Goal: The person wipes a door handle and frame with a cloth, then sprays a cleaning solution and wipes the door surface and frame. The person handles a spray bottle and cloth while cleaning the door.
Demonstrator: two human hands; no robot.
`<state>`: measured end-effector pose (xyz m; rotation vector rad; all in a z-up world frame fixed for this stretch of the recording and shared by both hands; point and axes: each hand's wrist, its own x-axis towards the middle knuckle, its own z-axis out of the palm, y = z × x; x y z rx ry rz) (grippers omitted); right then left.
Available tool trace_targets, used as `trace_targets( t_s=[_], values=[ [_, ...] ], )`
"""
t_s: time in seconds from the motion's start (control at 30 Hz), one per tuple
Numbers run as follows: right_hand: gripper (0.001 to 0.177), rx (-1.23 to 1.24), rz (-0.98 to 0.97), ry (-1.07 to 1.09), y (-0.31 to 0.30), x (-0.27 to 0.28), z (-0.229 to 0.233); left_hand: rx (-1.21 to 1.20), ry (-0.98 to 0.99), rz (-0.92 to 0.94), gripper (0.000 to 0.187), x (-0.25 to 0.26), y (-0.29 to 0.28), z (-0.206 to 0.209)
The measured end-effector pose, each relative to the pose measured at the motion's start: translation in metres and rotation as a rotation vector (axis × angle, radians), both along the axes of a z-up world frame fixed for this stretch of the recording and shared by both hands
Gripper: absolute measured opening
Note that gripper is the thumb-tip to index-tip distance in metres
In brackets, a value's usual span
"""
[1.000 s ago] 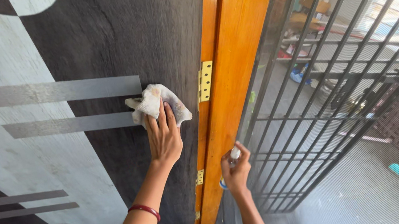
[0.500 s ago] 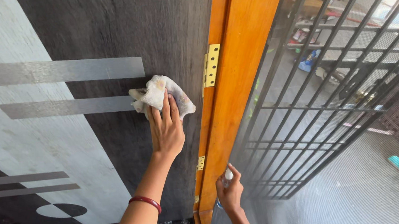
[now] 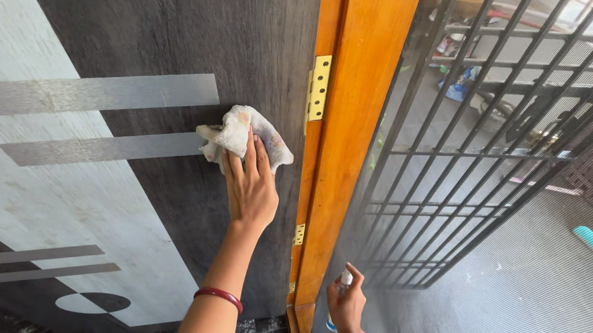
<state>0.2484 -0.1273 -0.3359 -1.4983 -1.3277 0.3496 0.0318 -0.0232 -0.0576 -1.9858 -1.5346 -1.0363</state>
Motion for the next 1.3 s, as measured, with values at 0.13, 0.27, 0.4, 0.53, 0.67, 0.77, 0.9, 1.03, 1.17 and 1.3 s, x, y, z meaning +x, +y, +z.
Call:
trace_targets(
  t_s=[0.13, 0.27, 0.4, 0.53, 0.67, 0.77, 0.9, 1.03, 1.17, 1.3],
  values=[
    [0.062, 0.146, -0.014, -0.011, 0.007, 0.000, 0.025, -0.004, 0.040, 0.046, 0.065, 0.002, 0.000, -0.003],
    [0.064, 0.363, -0.051, 0.026, 0.033, 0.001, 0.084, 0.008, 0.004, 0.023, 0.065, 0.004, -0.004, 0.000],
    [0.062, 0.343, -0.068, 0.089, 0.051, 0.007, 0.116, -0.019, -0.035, -0.001, 0.067, 0.003, -0.008, 0.004],
    [0.059, 0.349, -0.056, 0.125, 0.047, 0.005, 0.115, 0.003, -0.023, 0.008, 0.067, 0.001, -0.009, 0.009],
    [0.062, 0.426, 0.001, 0.043, 0.043, 0.004, 0.138, 0.021, -0.022, 0.024, 0.070, 0.000, -0.008, 0.016],
    [0.065, 0.511, 0.036, -0.012, 0.045, 0.002, 0.177, 0.041, -0.061, -0.006, 0.071, 0.001, -0.011, 0.024],
    [0.068, 0.619, 0.067, 0.017, 0.043, -0.003, 0.222, 0.058, -0.074, -0.020, 0.070, 0.003, -0.018, 0.036],
    [0.068, 0.511, 0.050, 0.055, 0.046, -0.011, 0.248, 0.091, -0.109, -0.049, 0.068, 0.005, -0.023, 0.047],
    [0.072, 0.320, 0.166, 0.161, 0.053, -0.013, 0.262, 0.054, -0.102, -0.105, 0.064, 0.004, -0.030, 0.056],
    [0.075, 0.368, 0.344, 0.342, 0.048, -0.010, 0.279, 0.014, -0.171, -0.242, 0.057, 0.004, -0.039, 0.066]
  ],
)
